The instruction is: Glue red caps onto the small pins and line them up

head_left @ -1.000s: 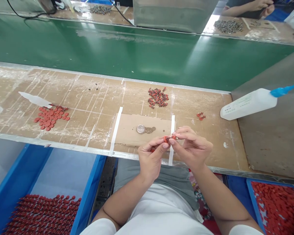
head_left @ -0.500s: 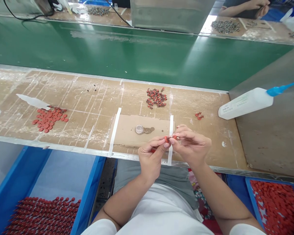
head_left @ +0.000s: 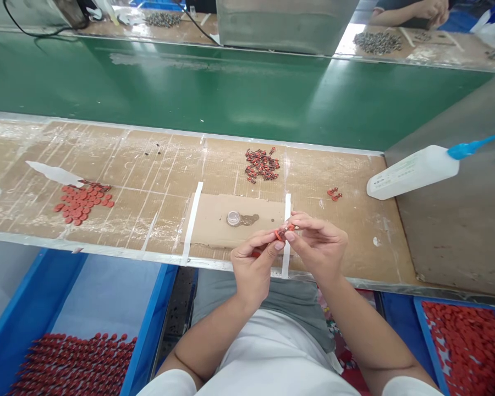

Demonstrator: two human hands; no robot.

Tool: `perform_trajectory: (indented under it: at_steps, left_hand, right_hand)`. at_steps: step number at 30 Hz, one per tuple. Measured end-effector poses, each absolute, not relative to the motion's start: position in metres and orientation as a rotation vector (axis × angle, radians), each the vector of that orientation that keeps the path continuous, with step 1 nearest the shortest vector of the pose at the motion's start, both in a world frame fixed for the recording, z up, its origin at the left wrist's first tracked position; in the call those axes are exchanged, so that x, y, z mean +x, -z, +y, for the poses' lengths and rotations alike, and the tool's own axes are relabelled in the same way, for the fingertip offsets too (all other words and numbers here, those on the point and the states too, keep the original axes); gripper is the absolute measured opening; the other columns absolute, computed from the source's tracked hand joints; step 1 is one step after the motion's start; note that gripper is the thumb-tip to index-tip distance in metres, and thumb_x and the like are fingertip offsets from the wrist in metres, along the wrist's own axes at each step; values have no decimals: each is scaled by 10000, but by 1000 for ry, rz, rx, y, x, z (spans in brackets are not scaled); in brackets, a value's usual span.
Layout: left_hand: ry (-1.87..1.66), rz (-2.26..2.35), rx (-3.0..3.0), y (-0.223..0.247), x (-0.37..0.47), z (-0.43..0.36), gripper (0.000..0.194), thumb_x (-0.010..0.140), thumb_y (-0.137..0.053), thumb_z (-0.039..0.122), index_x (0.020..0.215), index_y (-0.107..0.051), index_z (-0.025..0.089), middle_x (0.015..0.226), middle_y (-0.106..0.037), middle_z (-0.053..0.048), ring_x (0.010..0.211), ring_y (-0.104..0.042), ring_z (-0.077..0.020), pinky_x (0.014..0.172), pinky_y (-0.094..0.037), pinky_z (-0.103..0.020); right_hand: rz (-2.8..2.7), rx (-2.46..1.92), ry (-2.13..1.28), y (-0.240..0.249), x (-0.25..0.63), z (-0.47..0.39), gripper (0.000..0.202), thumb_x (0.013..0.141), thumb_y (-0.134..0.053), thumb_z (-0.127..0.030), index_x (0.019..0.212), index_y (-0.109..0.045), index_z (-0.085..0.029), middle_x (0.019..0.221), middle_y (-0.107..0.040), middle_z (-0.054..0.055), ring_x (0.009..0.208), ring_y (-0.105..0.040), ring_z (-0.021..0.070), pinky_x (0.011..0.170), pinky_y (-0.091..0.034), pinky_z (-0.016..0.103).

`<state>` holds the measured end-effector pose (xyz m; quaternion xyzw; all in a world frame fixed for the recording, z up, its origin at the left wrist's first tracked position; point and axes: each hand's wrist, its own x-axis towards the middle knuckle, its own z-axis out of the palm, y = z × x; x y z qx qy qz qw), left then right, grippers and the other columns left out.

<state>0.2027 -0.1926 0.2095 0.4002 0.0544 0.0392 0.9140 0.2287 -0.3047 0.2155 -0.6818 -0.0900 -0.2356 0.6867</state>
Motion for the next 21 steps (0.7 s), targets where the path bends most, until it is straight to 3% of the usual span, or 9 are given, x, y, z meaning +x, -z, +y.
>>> perform_trajectory:
  at_steps: [11,21]
  left_hand:
    - [39,153,723,-213,200,-191,104,793,-731,160,856,-765,236,929,-764,-15,921,-713,-144,824,-591,-240]
    - [32,136,737,-211,200,-191,137,700,-803,134,759,-769,253,870,-742,7,843,-697,-104,784,-584,-211]
  right_hand:
    - [-157,-1461,425,-216,227,-308,194,720,-792,-192,899,-735,-242,752,-726,3,763,-683,157,1003,-492,439]
    - [-262,-1503,411,-225,227,-309,388,685,-795,-130,1049,-726,-248,670,-716,-31,700,-688,143,1029,-498,425]
